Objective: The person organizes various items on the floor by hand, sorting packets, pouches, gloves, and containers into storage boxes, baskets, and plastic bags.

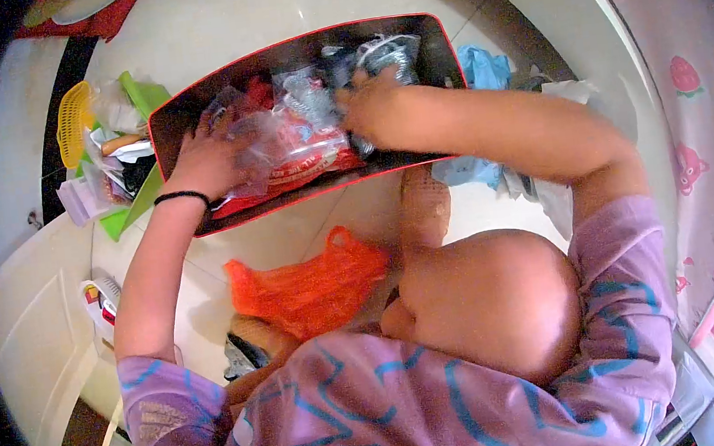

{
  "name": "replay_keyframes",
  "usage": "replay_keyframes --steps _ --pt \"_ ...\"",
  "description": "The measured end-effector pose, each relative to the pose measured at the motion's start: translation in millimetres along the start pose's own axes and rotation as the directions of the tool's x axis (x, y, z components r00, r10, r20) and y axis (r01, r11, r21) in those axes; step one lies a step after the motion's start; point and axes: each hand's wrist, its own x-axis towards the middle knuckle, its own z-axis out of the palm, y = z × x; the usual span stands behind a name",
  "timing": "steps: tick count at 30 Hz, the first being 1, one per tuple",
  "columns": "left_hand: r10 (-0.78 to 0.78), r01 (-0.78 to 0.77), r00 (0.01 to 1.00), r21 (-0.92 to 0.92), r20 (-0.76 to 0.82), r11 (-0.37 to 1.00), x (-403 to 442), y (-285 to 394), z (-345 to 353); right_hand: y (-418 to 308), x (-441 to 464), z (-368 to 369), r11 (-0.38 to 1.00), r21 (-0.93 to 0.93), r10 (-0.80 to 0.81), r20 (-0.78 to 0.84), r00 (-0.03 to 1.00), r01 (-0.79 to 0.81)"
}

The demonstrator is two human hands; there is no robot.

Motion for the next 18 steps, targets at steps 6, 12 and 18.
replay_keyframes --steps 6,12,18 --pt "-0.028 0.030 0.989 -0.012 0.147 0.999 46 -7 19 16 57 40 0.992 -0.114 0.088 0.345 0.934 -0.052" --pt "-0.106 0.115 0.988 -0.072 0.111 0.991 65 -8 39 8 49 33 0.896 0.306 -0.381 0.153 0.912 0.323" --pt "-0.106 0.126 0.979 -0.105 0.173 0.987 66 -12 46 15 56 55 0.958 0.257 -0.214 0.334 0.918 0.130"
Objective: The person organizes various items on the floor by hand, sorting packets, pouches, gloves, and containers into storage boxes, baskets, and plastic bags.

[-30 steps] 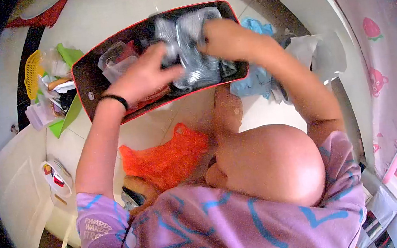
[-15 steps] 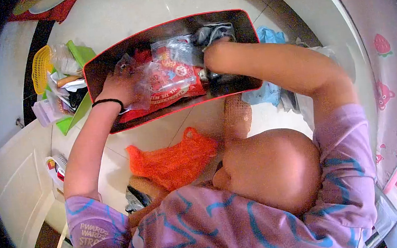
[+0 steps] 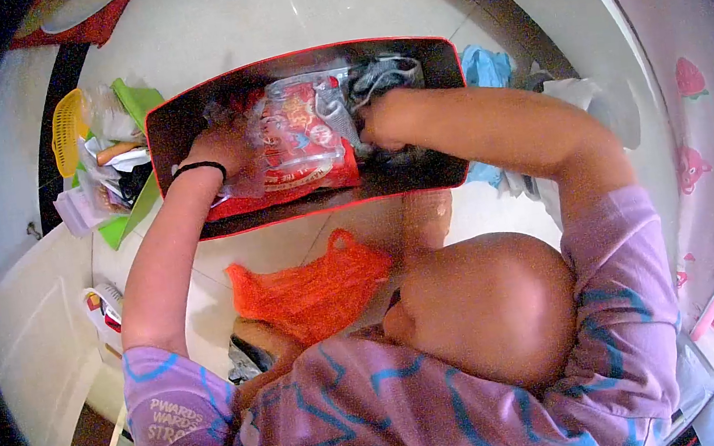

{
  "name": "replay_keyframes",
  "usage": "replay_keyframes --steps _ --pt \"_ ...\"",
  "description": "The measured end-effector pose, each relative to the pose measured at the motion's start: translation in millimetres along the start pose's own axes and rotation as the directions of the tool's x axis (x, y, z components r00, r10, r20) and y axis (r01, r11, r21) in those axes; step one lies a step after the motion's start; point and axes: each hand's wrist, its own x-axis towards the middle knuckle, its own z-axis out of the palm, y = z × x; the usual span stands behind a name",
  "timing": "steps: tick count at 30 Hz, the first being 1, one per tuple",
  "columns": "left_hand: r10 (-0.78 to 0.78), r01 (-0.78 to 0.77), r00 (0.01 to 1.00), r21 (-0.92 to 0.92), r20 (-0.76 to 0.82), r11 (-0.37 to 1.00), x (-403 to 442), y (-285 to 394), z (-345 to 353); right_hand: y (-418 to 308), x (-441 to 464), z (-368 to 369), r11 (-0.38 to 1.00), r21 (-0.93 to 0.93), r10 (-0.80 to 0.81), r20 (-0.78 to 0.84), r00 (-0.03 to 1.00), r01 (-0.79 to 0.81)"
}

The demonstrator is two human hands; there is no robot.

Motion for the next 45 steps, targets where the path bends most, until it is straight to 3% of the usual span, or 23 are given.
replay_keyframes --steps 3,8,10,12,13,15,16,17,18,20,24,26,27,28,30,33,35,36,38,39,40,43,45 --pt "-0.008 0.007 0.999 -0.032 -0.039 0.999 0 -3 2 1 6 1 0.970 -0.228 0.082 -0.029 0.996 -0.086" --pt "-0.084 0.086 0.996 0.092 -0.033 0.992 -31 32 -54 -28 -31 -10 0.992 -0.124 0.000 -0.056 0.998 -0.007" --pt "0.136 -0.102 0.982 0.241 -0.127 0.965 -41 59 -75 -42 -48 -13 0.996 -0.075 -0.058 -0.103 0.993 0.051" --pt "0.354 -0.357 0.874 0.054 -0.333 0.933 -30 77 -70 -51 -58 -10 0.991 0.019 -0.116 -0.318 0.941 0.129" --pt "0.360 -0.362 0.872 0.057 -0.331 0.930 -19 84 -58 -51 -59 -8 0.992 0.025 -0.112 -0.319 0.941 0.127" --pt "0.611 -0.639 0.631 0.127 -0.478 0.759 6 96 -34 -47 -61 -1 0.958 0.171 -0.133 -0.438 0.889 0.228" --pt "0.616 -0.645 0.627 0.125 -0.476 0.754 11 98 -34 -44 -61 4 0.929 0.237 -0.136 -0.495 0.858 0.284" --pt "0.605 -0.607 0.743 0.093 -0.287 0.789 15 98 -33 -30 -47 16 0.932 0.229 -0.123 -0.526 0.841 0.280" --pt "0.564 -0.559 0.822 0.071 -0.079 0.826 20 96 -31 -23 -54 14 0.960 0.247 -0.002 -0.465 0.885 0.132" --pt "0.635 -0.643 0.755 0.009 -0.163 0.766 42 61 -8 -24 -60 12 0.972 0.150 0.230 -0.474 0.850 -0.179" --pt "0.437 -0.559 0.814 -0.315 -0.382 0.767 -25 19 -66 -27 -120 1 0.962 0.062 -0.111 -0.801 0.588 0.266" --pt "0.353 -0.383 0.919 -0.195 -0.174 0.903 -64 5 -94 -25 -159 -19 0.941 0.158 -0.045 -0.818 0.574 0.299" --pt "0.318 -0.292 0.945 -0.244 0.072 0.925 -76 2 -97 -24 -176 -24 0.892 0.266 0.061 -0.873 0.485 0.367" --pt "0.278 -0.196 0.907 -0.268 0.316 0.943 -85 1 -96 -22 -187 -24 0.824 0.359 0.181 -0.900 0.397 0.439" --pt "0.300 -0.270 0.832 -0.131 0.467 0.954 -83 -1 -64 -8 -192 -16 0.672 0.451 0.435 -0.882 0.179 0.587" --pt "0.291 -0.262 0.894 -0.130 0.340 0.956 -59 -5 -9 3 -211 0 0.436 0.538 0.629 -0.756 0.184 0.722" --pt "0.322 -0.288 0.899 -0.153 0.297 0.945 -53 -5 -17 21 -202 23 0.632 0.658 0.663 -0.732 0.154 0.409" --pt "0.336 -0.297 0.905 -0.179 0.259 0.938 -51 -6 -20 14 -205 27 0.633 0.663 0.670 -0.728 0.145 0.400" --pt "0.302 -0.296 0.936 -0.059 0.182 0.953 -60 -2 -34 -9 -211 30 0.470 0.879 0.752 -0.353 0.557 -0.078" --pt "0.242 -0.250 0.960 0.044 0.145 0.967 -84 11 -57 -14 -204 37 0.468 0.881 0.688 -0.312 0.655 -0.071" --pt "0.302 -0.296 0.951 -0.092 0.064 0.951 -105 18 -72 -18 -192 48 0.462 0.885 0.614 -0.266 0.743 -0.064" --pt "0.518 -0.575 0.816 -0.274 -0.256 0.771 -154 29 -62 -26 -161 71 0.285 0.932 0.672 -0.361 0.646 0.225" --pt "0.517 -0.568 0.801 -0.114 -0.301 0.815 -160 35 -45 -25 -156 75 0.255 0.921 0.679 -0.388 0.623 0.294"
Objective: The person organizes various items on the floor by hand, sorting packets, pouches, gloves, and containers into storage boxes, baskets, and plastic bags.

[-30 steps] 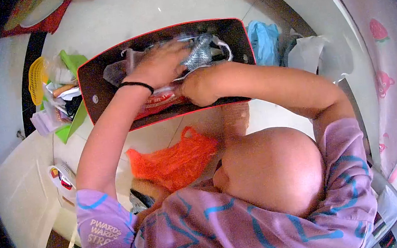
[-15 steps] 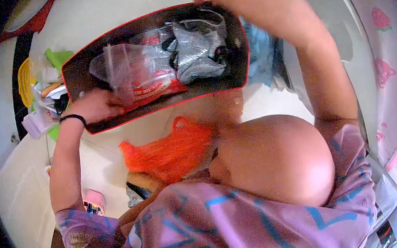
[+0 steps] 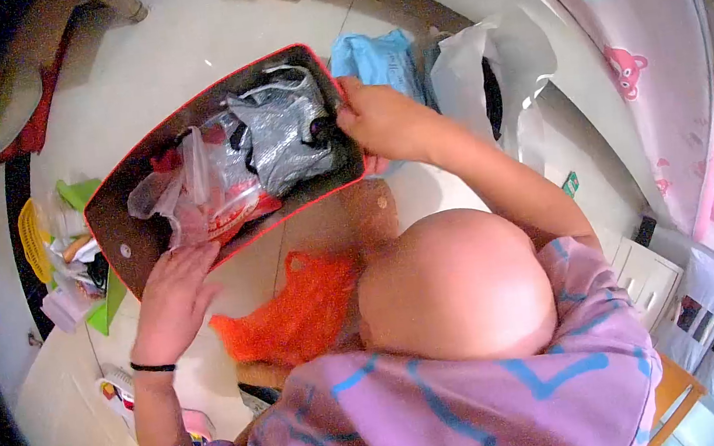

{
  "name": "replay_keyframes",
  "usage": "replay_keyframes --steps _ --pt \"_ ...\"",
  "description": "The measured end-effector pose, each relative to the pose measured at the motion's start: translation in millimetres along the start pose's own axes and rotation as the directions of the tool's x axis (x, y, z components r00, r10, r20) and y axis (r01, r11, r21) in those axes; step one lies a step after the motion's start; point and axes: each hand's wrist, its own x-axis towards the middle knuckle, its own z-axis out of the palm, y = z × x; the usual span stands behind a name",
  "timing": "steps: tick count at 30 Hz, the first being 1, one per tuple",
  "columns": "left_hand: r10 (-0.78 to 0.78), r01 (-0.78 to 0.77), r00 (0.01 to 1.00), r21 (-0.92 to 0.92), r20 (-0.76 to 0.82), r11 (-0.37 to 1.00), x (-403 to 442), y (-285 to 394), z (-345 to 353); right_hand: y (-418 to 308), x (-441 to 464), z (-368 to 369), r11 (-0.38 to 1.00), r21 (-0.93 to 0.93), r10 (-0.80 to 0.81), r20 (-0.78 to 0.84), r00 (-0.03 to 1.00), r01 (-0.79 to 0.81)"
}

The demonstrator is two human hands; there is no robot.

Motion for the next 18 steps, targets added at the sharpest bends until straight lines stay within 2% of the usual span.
replay_keyframes --steps 1,2,3,4,5,6,7,8,9,10,11,12,13,14,15,17,18 --pt "0.000 0.007 0.999 0.161 -0.041 0.987 1 0 8 0 2 1 0.997 0.071 -0.034 -0.003 0.999 0.034" --pt "0.042 -0.026 0.996 0.193 -0.080 0.981 2 -6 12 -1 6 0 0.994 0.094 -0.054 -0.008 0.998 0.055" --pt "0.051 -0.034 0.995 0.198 -0.082 0.980 3 -15 12 -5 16 3 0.994 0.095 -0.054 -0.018 0.998 0.056" --pt "-0.103 0.119 0.987 0.125 -0.125 0.985 3 -24 12 -10 29 7 0.981 -0.014 -0.194 -0.110 0.975 0.194" --pt "-0.263 0.273 0.953 0.045 -0.152 0.961 0 -32 13 -12 37 4 0.964 -0.069 -0.266 -0.141 0.954 0.259" --pt "-0.171 0.195 0.950 0.070 -0.263 0.978 5 -47 14 -13 45 0 0.940 -0.128 -0.336 -0.171 0.926 0.317" --pt "-0.182 0.208 0.948 0.074 -0.260 0.975 14 -47 9 -17 51 -12 0.927 0.163 -0.291 -0.254 0.922 0.337" --pt "-0.258 0.277 0.935 0.045 -0.243 0.960 23 -44 0 -18 57 -22 0.829 0.438 -0.219 -0.317 0.923 0.348" --pt "-0.332 0.345 0.915 0.016 -0.228 0.939 31 -42 -7 -11 60 -34 0.794 0.459 -0.207 -0.413 0.887 0.399" --pt "-0.342 0.356 0.910 0.018 -0.233 0.934 38 -42 -13 2 68 -40 0.834 0.384 -0.150 -0.535 0.831 0.397" --pt "-0.382 0.388 0.902 -0.010 -0.200 0.921 44 -41 -19 43 86 -46 0.954 0.013 -0.232 -0.605 0.762 0.301" --pt "-0.421 0.421 0.892 -0.037 -0.166 0.906 49 -40 -22 81 100 -50 0.926 -0.351 -0.342 -0.633 0.694 0.136" --pt "-0.432 0.433 0.885 -0.036 -0.173 0.901 53 -36 -23 92 93 -47 0.940 -0.336 -0.152 -0.570 0.808 -0.059" --pt "-0.218 0.287 0.887 0.116 -0.407 0.951 58 -30 -22 98 85 -40 0.906 -0.340 0.057 -0.494 0.868 -0.253" --pt "0.038 0.168 0.817 0.300 -0.575 0.939 60 -23 -20 108 87 -36 0.866 -0.399 0.115 -0.427 0.897 -0.300" --pt "-0.030 -0.019 0.811 -0.078 -0.584 0.997 53 0 -2 140 102 -27 0.821 -0.468 0.166 -0.350 0.922 -0.326" --pt "-0.069 -0.070 0.853 -0.245 -0.517 0.967 53 16 9 163 112 -21 0.871 -0.304 0.265 -0.370 0.890 -0.386"
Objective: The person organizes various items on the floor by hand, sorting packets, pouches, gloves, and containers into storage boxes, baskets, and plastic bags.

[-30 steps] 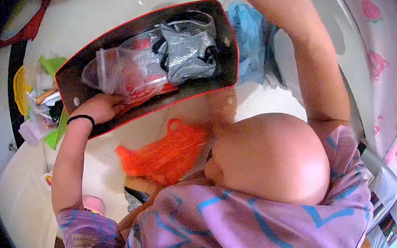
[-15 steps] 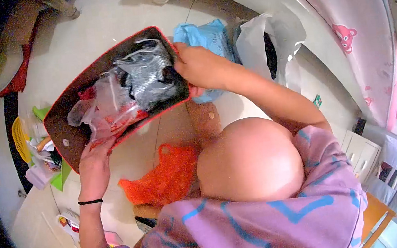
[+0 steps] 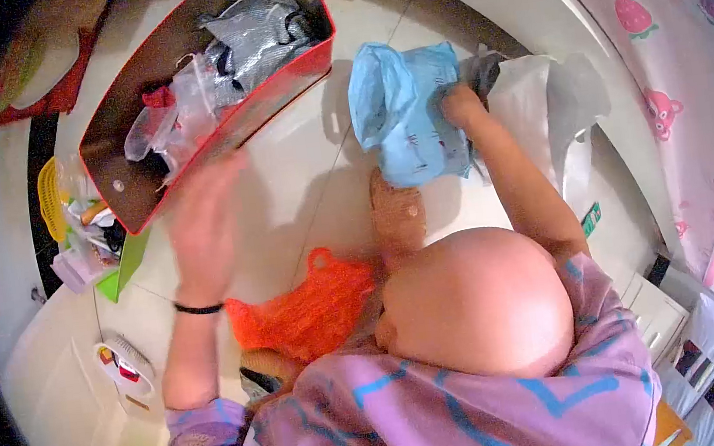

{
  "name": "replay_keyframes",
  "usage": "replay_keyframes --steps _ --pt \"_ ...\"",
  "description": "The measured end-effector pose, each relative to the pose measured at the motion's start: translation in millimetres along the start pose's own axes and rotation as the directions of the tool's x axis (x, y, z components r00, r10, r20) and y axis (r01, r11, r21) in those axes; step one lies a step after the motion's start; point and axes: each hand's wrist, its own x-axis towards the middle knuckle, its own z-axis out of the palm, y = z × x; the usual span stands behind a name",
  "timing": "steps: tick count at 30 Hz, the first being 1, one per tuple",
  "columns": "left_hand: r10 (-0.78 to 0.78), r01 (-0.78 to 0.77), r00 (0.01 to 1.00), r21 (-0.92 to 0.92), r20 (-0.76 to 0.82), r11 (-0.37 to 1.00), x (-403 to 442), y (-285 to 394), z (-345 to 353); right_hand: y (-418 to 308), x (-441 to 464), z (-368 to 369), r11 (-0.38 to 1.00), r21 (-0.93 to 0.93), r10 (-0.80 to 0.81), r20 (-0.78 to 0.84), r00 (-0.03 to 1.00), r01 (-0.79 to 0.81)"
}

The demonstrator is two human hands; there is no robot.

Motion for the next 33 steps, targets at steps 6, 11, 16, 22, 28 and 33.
replay_keyframes --steps 6,11,16,22,28,33 --pt "-0.241 0.358 0.918 -0.395 0.316 0.846 -9 -13 106 -12 -24 -23 0.844 0.498 0.126 0.178 0.976 -0.199" --pt "-0.234 0.647 0.753 -0.755 0.614 0.102 18 -32 167 -8 -18 -19 0.610 0.751 -0.075 0.372 0.925 -0.252" --pt "-0.182 0.634 0.766 -0.770 0.616 0.064 40 1 190 -34 -47 -9 0.954 0.251 -0.128 -0.160 0.979 0.166" --pt "-0.118 0.694 0.593 -0.580 0.796 -0.425 53 11 168 -98 -136 0 0.911 0.043 -0.406 -0.091 0.909 0.411" --pt "-0.402 0.769 0.607 -0.634 0.686 0.080 14 7 157 -97 -132 -66 0.827 0.489 -0.552 0.617 0.561 0.277" --pt "-0.236 0.680 0.694 -0.510 0.681 0.526 1 24 78 -90 -133 -152 0.345 0.874 -0.606 -0.072 0.792 0.343"
